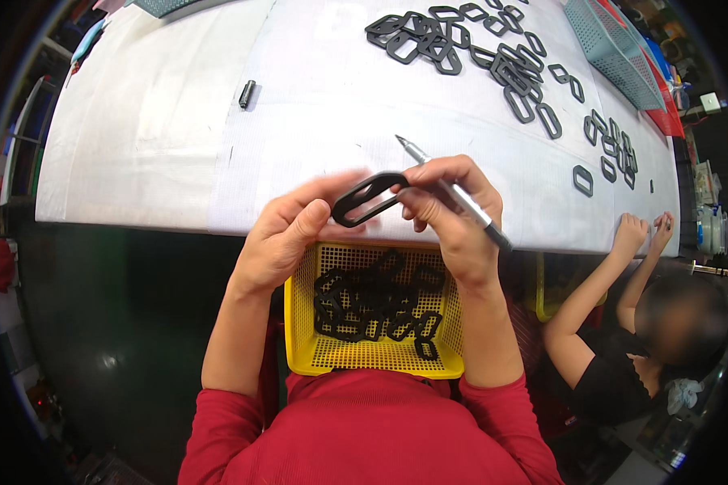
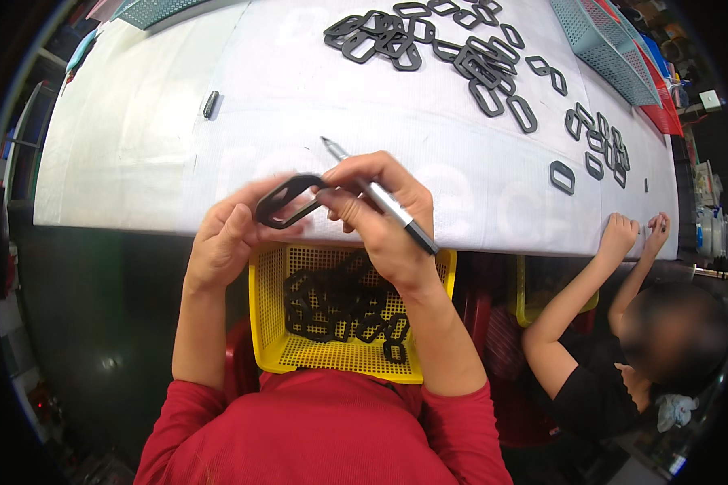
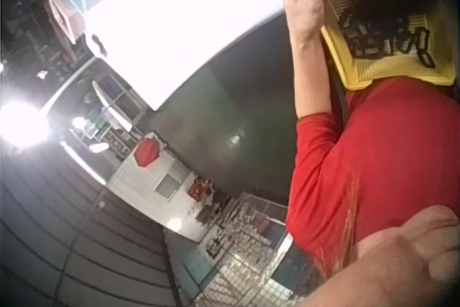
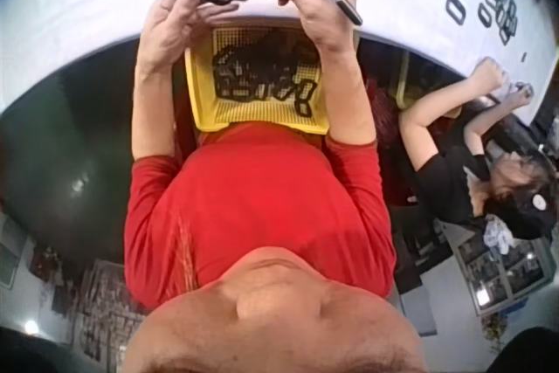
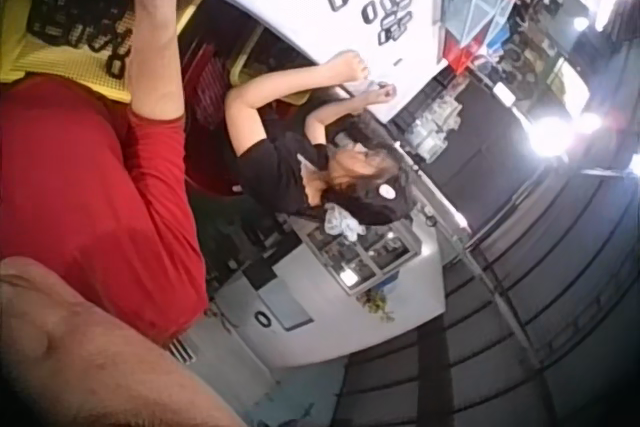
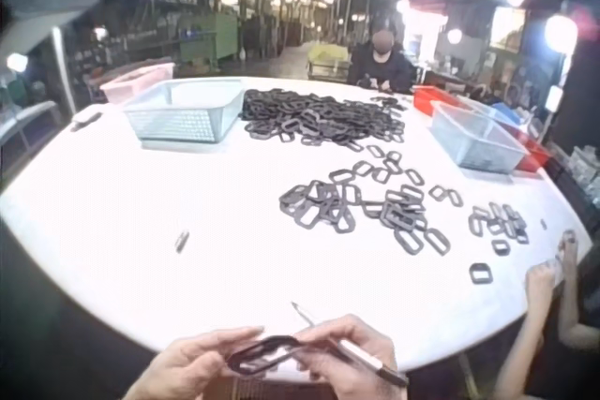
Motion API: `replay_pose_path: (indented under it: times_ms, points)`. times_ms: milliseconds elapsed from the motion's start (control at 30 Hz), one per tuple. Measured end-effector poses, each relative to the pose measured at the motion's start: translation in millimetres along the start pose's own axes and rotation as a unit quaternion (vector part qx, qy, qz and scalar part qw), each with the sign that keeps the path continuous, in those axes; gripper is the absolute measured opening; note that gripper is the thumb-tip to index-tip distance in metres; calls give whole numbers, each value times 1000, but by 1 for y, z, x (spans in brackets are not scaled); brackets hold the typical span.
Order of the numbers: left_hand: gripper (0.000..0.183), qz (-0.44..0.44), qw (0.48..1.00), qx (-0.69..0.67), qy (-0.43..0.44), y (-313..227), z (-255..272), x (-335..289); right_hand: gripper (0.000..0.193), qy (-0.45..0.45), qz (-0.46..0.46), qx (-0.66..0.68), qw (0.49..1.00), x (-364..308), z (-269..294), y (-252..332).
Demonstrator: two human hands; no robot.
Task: The person marks black plastic parts using a marker by hand. The person picks up one part at a time, makes a small mark on the inside, and then places the marked part into a yellow basket.
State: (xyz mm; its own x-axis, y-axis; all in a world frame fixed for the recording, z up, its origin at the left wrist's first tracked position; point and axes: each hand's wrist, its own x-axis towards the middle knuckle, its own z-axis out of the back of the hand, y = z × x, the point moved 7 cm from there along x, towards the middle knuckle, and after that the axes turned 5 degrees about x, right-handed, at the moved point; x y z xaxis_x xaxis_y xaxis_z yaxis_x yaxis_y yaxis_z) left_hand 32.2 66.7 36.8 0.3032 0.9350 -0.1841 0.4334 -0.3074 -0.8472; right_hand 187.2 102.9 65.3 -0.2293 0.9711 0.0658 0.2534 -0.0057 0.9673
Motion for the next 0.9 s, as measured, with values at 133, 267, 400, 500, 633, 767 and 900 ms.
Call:
replay_pose_path:
  times_ms: [133,267,400,500,633,767,900]
  points:
    - [74,-294,921,248,-60,-26,-9,-7,18,-66,-131,248,958,-1,-1,-34]
    - [71,-360,866,344,-45,-24,-14,-12,18,-25,-182,298,937,-9,-19,-46]
    - [65,-352,873,334,-54,-26,-5,-20,29,-56,-218,157,962,-12,-22,-45]
    - [64,-271,894,343,-96,-15,5,-19,26,-109,-98,-21,989,-8,1,-35]
    - [53,-236,907,335,-102,3,15,-20,17,-114,-77,-20,990,-11,-1,-39]
    - [55,-243,905,335,-102,8,18,-22,22,-106,8,-112,988,-13,-12,-33]
    - [56,-280,897,329,-96,9,16,-22,21,-98,26,-144,984,-16,-15,-33]
